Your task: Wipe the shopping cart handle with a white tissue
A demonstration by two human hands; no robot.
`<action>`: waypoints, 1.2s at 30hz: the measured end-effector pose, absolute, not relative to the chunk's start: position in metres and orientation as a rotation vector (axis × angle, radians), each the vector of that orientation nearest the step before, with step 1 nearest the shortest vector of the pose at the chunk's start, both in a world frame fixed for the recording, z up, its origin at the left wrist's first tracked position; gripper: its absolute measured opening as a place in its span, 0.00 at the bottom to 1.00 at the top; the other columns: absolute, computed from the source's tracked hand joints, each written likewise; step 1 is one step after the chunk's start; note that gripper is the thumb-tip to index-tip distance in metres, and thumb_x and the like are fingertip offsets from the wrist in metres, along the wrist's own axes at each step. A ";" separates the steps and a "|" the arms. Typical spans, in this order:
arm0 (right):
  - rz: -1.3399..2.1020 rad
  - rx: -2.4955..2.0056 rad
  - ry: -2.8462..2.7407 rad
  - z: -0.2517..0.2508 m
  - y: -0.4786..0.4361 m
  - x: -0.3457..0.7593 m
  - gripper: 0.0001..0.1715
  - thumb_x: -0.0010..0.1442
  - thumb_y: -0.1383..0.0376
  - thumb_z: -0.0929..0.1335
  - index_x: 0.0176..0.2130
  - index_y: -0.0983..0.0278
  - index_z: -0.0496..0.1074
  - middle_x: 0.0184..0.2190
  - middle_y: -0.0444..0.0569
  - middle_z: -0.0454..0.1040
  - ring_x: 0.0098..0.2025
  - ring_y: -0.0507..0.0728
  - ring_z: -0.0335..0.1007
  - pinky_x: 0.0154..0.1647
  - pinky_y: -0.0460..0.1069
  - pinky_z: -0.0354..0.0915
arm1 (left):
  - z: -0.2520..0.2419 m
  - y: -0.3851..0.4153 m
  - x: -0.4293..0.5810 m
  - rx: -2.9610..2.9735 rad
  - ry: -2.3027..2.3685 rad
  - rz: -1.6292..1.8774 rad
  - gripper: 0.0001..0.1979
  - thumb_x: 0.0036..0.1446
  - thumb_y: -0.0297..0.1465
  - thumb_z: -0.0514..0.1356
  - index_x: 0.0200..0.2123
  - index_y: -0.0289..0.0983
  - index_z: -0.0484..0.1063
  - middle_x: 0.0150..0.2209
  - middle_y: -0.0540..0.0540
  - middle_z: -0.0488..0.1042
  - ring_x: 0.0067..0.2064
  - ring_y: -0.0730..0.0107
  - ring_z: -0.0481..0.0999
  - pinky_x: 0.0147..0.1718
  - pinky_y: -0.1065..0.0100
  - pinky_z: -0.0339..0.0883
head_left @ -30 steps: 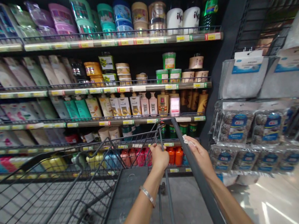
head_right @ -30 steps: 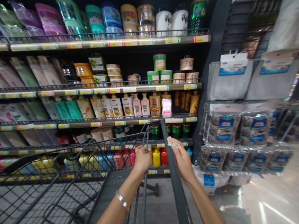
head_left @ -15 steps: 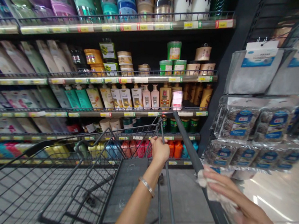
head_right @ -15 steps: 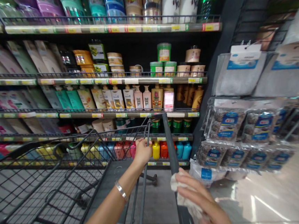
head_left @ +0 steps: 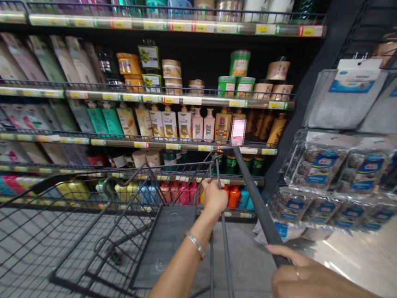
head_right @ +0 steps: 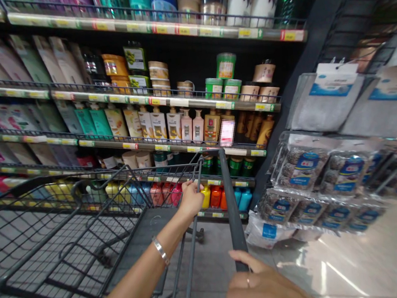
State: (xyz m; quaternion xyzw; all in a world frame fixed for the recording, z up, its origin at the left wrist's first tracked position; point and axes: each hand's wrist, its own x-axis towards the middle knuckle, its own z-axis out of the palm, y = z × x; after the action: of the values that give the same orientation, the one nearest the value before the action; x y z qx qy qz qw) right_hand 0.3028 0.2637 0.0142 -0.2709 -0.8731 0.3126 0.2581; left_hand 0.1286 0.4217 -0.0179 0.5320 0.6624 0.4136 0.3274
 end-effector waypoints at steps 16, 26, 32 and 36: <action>0.333 -0.964 -2.778 0.064 0.393 0.294 0.25 0.67 0.53 0.56 0.26 0.63 0.66 0.29 0.44 0.68 0.37 0.53 0.64 0.56 0.59 0.52 | 0.000 0.413 0.132 1.460 1.732 0.965 0.14 0.43 0.18 0.56 0.35 0.36 0.70 0.58 0.37 0.57 0.57 0.58 0.65 0.57 0.65 0.58; 0.423 -1.020 -2.412 0.041 0.511 0.297 0.29 0.59 0.44 0.59 0.20 0.62 0.63 0.22 0.45 0.64 0.30 0.54 0.61 0.38 0.50 0.59 | -0.002 0.405 0.132 1.476 1.716 0.957 0.15 0.41 0.18 0.56 0.34 0.37 0.68 0.57 0.38 0.58 0.56 0.59 0.66 0.55 0.64 0.60; 0.465 -1.160 -2.186 0.041 0.532 0.286 0.27 0.54 0.45 0.65 0.18 0.61 0.60 0.18 0.44 0.62 0.25 0.53 0.58 0.29 0.49 0.57 | -0.006 0.406 0.131 1.474 1.702 0.966 0.14 0.41 0.19 0.56 0.33 0.37 0.68 0.57 0.39 0.58 0.55 0.60 0.68 0.55 0.65 0.59; 0.442 -1.177 -2.182 0.042 0.522 0.285 0.25 0.55 0.46 0.64 0.19 0.61 0.60 0.19 0.43 0.63 0.26 0.53 0.59 0.29 0.49 0.57 | -0.007 0.408 0.131 1.473 1.687 1.001 0.14 0.41 0.18 0.56 0.33 0.37 0.69 0.55 0.39 0.59 0.55 0.59 0.67 0.55 0.65 0.59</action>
State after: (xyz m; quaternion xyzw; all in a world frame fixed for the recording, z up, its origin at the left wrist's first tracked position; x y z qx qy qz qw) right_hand 0.2854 0.5221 0.0419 -0.4448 -0.8247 0.1671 0.3066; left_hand 0.1308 0.4075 -0.0069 0.5651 0.6474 0.3842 0.3375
